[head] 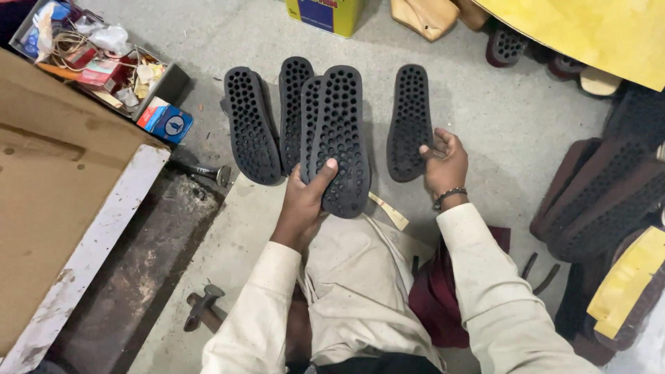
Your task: Sorting shoe components and assembling a sandal by attaching the upper to the sole using a hammer
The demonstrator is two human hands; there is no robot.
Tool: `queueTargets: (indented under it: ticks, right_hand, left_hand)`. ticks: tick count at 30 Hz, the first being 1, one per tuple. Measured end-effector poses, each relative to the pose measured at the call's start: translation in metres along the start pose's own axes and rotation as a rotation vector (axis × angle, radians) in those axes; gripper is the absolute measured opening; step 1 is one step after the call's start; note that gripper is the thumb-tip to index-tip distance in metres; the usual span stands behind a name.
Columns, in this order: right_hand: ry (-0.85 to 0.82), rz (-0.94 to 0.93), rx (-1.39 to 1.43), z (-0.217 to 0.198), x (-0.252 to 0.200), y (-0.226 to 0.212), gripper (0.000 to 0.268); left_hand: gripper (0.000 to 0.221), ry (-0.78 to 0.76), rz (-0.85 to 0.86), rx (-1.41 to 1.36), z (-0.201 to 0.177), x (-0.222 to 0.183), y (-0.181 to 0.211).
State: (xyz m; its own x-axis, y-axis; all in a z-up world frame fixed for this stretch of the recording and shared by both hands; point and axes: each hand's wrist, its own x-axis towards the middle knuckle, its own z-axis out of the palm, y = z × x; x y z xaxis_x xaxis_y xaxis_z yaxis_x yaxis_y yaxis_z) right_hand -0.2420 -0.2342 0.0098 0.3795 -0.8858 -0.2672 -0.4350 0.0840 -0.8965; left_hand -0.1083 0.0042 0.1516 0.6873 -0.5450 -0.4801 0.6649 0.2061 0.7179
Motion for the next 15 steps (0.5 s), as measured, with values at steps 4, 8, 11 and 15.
queueTargets:
  ticks: [4,8,11,15]
  right_hand:
    - [0.029,0.048,-0.277,0.010,-0.010,-0.010,0.065]
    - [-0.004,-0.158,-0.415,0.013,-0.063,-0.088,0.055]
    - [-0.263,-0.130,-0.093,0.020,-0.092,-0.116,0.053]
    - [-0.553,-0.128,0.224,0.034,-0.092,-0.112,0.052]
  left_hand:
    - [0.039,0.006,0.019,0.047,-0.009,0.012,-0.009]
    - [0.044,0.014,0.050,0.148,-0.017,0.018,-0.014]
    - [0.054,0.040,0.042,0.324,-0.013,0.013,-0.012]
    - [0.076,0.144,0.181,0.613,-0.005,-0.002,0.006]
